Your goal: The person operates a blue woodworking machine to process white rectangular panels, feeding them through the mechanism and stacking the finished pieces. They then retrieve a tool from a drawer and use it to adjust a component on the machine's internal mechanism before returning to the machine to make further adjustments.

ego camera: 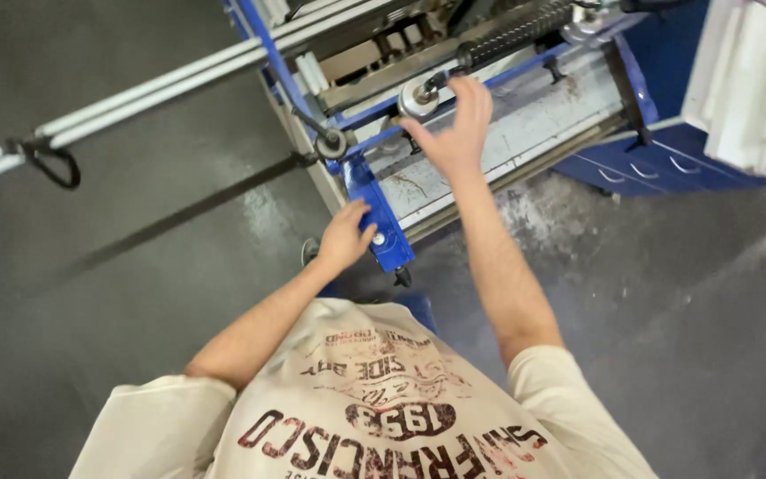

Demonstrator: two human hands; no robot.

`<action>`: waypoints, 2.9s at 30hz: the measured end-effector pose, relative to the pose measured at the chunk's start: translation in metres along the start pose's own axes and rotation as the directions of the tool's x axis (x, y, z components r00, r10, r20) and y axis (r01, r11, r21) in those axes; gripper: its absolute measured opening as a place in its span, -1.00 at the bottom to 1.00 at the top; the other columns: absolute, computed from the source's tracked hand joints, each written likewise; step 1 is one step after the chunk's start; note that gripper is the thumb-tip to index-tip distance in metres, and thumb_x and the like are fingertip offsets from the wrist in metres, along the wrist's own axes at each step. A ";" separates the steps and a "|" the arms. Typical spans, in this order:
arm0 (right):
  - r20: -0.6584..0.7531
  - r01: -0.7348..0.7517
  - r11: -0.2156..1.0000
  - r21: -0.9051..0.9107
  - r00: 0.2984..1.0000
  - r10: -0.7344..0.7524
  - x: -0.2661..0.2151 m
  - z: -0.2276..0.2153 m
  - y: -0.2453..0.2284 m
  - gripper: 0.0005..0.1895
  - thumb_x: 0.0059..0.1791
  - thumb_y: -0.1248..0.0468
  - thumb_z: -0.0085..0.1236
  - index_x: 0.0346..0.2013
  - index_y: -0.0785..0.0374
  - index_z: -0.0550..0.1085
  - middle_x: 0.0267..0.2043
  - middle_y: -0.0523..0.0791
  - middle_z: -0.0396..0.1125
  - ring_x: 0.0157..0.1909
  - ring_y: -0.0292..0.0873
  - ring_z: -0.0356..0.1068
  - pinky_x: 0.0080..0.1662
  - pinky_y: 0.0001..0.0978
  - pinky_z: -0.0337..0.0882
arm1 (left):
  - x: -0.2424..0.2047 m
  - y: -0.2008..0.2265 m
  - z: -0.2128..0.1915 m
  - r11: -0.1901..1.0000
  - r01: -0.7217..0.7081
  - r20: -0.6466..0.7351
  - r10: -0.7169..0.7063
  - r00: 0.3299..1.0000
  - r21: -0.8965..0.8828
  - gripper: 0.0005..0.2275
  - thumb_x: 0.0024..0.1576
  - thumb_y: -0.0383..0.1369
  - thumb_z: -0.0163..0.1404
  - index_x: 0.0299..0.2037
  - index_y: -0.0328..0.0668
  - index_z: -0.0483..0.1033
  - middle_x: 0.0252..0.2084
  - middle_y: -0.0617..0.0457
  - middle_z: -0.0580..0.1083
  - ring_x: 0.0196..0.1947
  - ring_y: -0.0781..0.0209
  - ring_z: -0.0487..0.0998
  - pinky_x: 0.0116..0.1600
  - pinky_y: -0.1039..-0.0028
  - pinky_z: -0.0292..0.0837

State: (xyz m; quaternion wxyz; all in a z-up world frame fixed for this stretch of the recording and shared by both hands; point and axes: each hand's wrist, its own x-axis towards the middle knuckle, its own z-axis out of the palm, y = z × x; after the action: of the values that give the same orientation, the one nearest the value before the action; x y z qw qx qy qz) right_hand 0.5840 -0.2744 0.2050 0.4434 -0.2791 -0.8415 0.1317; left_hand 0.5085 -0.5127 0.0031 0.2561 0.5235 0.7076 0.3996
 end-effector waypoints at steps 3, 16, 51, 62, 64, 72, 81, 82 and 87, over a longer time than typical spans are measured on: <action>0.414 0.061 0.997 -0.042 0.909 -0.038 0.035 0.012 0.016 -0.20 -0.16 -0.25 0.51 0.07 0.25 0.44 0.12 0.02 0.37 0.23 0.08 0.28 0.20 0.02 0.21 | 0.004 -0.015 0.024 0.985 0.094 -0.054 -0.088 0.995 0.142 -0.47 0.13 -0.25 0.11 0.24 -0.45 0.35 0.38 -0.45 0.24 0.37 -0.31 0.27 0.47 0.15 0.11; 0.645 0.123 0.960 0.251 0.718 -0.261 0.049 0.049 0.078 -0.60 -0.10 -0.07 0.36 -0.18 0.03 0.42 -0.40 -0.19 0.46 -0.37 -0.09 0.48 -0.33 -0.20 0.42 | -0.063 0.046 0.113 0.807 0.590 -0.099 -0.588 0.803 -0.005 -0.10 0.06 -0.08 0.19 0.52 -0.15 -0.12 0.61 -0.04 -0.19 0.45 -0.04 0.22 0.25 0.17 0.36; 0.711 0.002 0.890 0.455 0.601 -0.365 -0.253 -0.035 0.089 -0.32 -0.22 -0.36 0.34 -0.08 0.05 0.58 -0.20 -0.11 0.55 -0.07 -0.01 0.54 0.05 -0.17 0.51 | -0.082 0.000 0.091 0.954 -0.014 -0.313 0.111 0.943 0.298 -0.05 -0.13 -0.02 0.37 0.43 -0.36 0.20 0.45 -0.30 0.22 0.40 -0.07 0.32 0.47 0.15 0.22; 0.611 0.315 0.837 0.448 0.576 -0.544 -0.253 0.025 0.128 0.19 -0.18 -0.42 0.29 0.37 0.48 0.27 0.46 0.18 0.14 0.46 0.22 0.15 0.43 0.09 0.09 | -0.075 -0.033 0.098 0.971 -0.080 -0.313 0.151 0.938 0.227 0.07 -0.19 0.17 0.38 0.44 -0.36 0.17 0.49 -0.30 0.14 0.45 -0.20 0.23 0.49 0.06 0.15; 0.602 0.326 0.832 0.449 0.577 -0.551 -0.253 0.025 0.127 0.14 -0.16 -0.41 0.27 0.33 0.48 0.31 0.45 0.21 0.13 0.45 0.24 0.16 0.43 0.10 0.10 | -0.074 -0.033 0.099 0.972 -0.071 -0.324 0.142 0.935 0.222 0.07 -0.19 0.19 0.37 0.43 -0.36 0.19 0.49 -0.28 0.15 0.45 -0.20 0.24 0.49 0.05 0.15; 0.641 0.264 0.842 0.470 0.554 -0.532 -0.252 0.023 0.132 0.11 -0.16 -0.30 0.39 0.37 0.46 0.27 0.50 0.19 0.05 0.51 0.20 0.07 0.46 0.10 0.03 | -0.063 -0.026 0.100 0.971 -0.088 -0.350 0.163 0.923 0.221 0.04 -0.17 0.20 0.39 0.41 -0.37 0.24 0.47 -0.24 0.21 0.44 -0.24 0.25 0.48 0.03 0.16; 0.663 0.211 0.847 0.488 0.542 -0.517 -0.255 0.023 0.138 0.14 -0.22 -0.12 0.54 0.43 0.40 0.19 0.53 0.17 -0.01 0.54 0.18 0.01 0.49 0.11 -0.01 | -0.062 -0.025 0.100 0.961 -0.068 -0.357 0.166 0.919 0.269 0.05 -0.18 0.21 0.42 0.42 -0.28 0.25 0.49 -0.12 0.21 0.46 -0.17 0.23 0.49 0.08 0.18; 0.663 0.214 0.844 0.492 0.536 -0.522 -0.256 0.023 0.139 0.17 -0.25 -0.10 0.56 0.43 0.41 0.19 0.53 0.17 -0.01 0.54 0.18 0.01 0.49 0.10 -0.02 | -0.062 -0.025 0.100 0.961 -0.072 -0.359 0.169 0.918 0.268 0.05 -0.19 0.21 0.42 0.42 -0.27 0.25 0.49 -0.12 0.21 0.46 -0.16 0.23 0.48 0.12 0.20; 0.650 0.218 0.836 0.503 0.541 -0.533 -0.254 0.024 0.138 0.17 -0.27 -0.07 0.60 0.42 0.43 0.20 0.53 0.18 -0.01 0.54 0.19 0.01 0.48 0.11 -0.01 | -0.063 -0.025 0.099 0.967 -0.086 -0.373 0.174 0.911 0.241 0.03 -0.19 0.21 0.43 0.41 -0.27 0.28 0.48 -0.10 0.23 0.45 -0.13 0.25 0.44 0.20 0.25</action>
State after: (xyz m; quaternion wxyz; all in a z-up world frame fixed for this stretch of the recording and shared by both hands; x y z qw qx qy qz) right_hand 0.7275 -0.3108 -0.0439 0.1024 0.0826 -0.9478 0.2904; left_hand 0.5923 -0.5457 -0.0759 0.0232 0.5042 0.7476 0.4316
